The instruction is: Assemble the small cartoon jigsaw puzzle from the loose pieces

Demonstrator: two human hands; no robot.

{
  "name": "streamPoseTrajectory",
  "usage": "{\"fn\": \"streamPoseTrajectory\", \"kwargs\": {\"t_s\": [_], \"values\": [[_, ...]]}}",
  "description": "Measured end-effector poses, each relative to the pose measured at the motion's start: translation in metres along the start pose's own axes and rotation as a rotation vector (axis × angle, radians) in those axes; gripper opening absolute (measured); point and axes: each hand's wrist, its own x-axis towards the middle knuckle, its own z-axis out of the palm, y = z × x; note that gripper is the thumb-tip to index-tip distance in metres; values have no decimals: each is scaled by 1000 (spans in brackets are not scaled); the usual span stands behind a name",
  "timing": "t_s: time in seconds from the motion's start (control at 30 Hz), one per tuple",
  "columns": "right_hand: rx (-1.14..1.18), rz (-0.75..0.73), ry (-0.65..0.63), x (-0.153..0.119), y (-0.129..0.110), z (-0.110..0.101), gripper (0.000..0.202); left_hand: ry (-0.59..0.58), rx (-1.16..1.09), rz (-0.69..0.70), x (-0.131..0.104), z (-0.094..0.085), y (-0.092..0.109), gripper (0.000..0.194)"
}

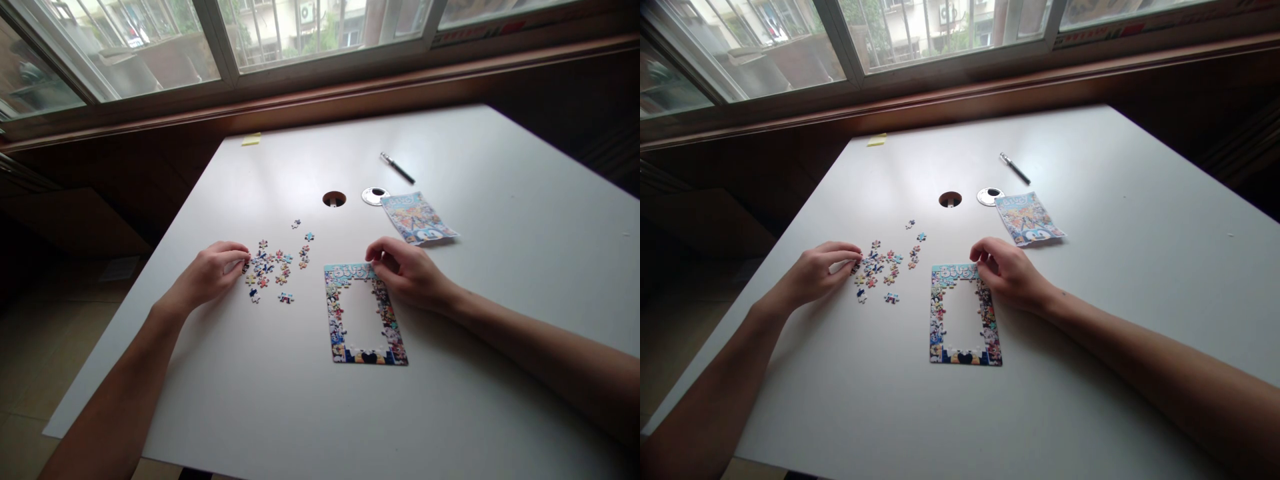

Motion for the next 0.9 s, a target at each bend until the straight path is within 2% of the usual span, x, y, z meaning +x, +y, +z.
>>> {"fn": "streamPoseTrajectory", "kwargs": {"t_s": [0.17,0.3,0.37,0.47,0.6,0.67,0.8,0.9], "values": [[-4,3,-5,0,0,0,17,55,-22,9,1,3,2,23],[-8,-1,-3,0,0,0,17,89,6,115,5,11,19,20],[-10,-5,-2,0,-1,0,18,45,45,165,7,16,33,22],[-13,-8,0,0,-1,0,17,-7,131,162,8,25,52,36],[-14,-13,2,0,-1,0,17,-81,179,182,10,31,65,44],[-11,-15,2,0,-1,0,17,-74,161,199,11,31,67,39],[-15,-22,6,1,0,1,17,-24,55,224,11,30,71,15],[-16,-28,9,1,0,1,17,38,3,203,12,32,74,9]]}}
